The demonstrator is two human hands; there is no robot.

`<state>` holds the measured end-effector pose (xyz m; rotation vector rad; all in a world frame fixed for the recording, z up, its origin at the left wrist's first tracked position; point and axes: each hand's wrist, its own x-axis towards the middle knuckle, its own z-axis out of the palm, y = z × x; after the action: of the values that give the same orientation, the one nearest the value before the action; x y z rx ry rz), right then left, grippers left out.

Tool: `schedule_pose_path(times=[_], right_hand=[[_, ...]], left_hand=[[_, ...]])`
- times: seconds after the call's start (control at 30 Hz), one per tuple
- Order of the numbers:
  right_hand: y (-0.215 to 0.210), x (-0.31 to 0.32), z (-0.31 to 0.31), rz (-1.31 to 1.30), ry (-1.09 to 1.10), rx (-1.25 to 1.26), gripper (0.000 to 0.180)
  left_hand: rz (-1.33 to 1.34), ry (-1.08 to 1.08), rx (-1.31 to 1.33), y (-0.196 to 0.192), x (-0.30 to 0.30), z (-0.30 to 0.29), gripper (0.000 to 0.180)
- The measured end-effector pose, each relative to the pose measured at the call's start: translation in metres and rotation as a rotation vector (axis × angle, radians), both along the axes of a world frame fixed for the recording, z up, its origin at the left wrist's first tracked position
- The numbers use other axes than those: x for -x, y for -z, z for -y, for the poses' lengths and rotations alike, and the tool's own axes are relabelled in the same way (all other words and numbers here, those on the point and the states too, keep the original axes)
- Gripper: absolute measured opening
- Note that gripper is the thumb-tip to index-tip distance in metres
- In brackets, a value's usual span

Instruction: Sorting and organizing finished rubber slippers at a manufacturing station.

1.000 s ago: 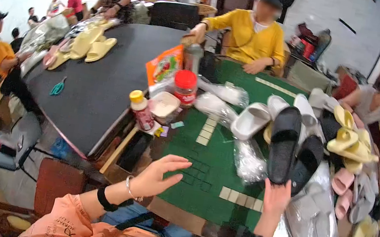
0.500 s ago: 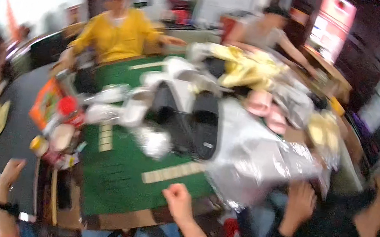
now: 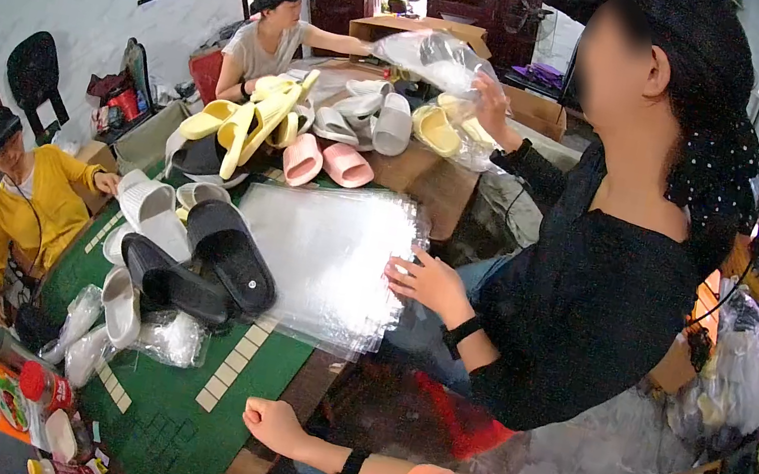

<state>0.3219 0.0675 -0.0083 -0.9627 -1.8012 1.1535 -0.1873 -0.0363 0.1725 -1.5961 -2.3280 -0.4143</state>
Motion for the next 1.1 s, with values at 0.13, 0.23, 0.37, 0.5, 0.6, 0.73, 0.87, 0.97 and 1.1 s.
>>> schedule_pose_path(times=[0.13, 0.23, 0.37, 0.5, 0.6, 0.73, 0.87, 0.97, 1.1], right_hand=[[-0.008, 0.017, 0.000, -0.022, 0.038, -0.022, 0.026], [-0.011, 0.034, 0.001, 0.096, 0.090, -0.048, 0.018], [-0.001, 0.040, 0.002, 0.101, 0.045, 0.018, 0.020], [0.012, 0.030, 0.000, 0.054, 0.130, -0.019, 0.020], [0.019, 0.047, 0.007, 0.064, 0.072, 0.057, 0.017], [0.026, 0.042, 0.001, 0.208, -0.024, 0.003, 0.045], [0.027, 0.036, -0.001, 0.104, 0.076, 0.072, 0.033], [0.023, 0.053, 0.013, 0.117, 0.042, -0.058, 0.019], [0.001, 0.079, 0.010, 0.199, 0.068, -0.189, 0.015]], left_hand=[[-0.107, -0.062, 0.009, -0.014, 0.012, -0.009, 0.028], [-0.197, -0.320, 0.064, -0.029, 0.044, 0.079, 0.028], [-0.303, -0.875, 0.146, -0.067, 0.060, 0.284, 0.030], [0.109, -1.203, 0.358, -0.097, 0.061, 0.344, 0.040], [0.147, -1.242, 0.019, -0.055, 0.110, 0.415, 0.030], [0.305, -1.266, 0.051, -0.037, 0.118, 0.391, 0.030], [0.313, -1.216, -0.087, 0.005, 0.154, 0.356, 0.034], [0.341, -0.968, -0.281, 0.092, 0.199, 0.439, 0.037], [0.763, -0.472, -0.491, 0.122, 0.284, 0.544, 0.041]])
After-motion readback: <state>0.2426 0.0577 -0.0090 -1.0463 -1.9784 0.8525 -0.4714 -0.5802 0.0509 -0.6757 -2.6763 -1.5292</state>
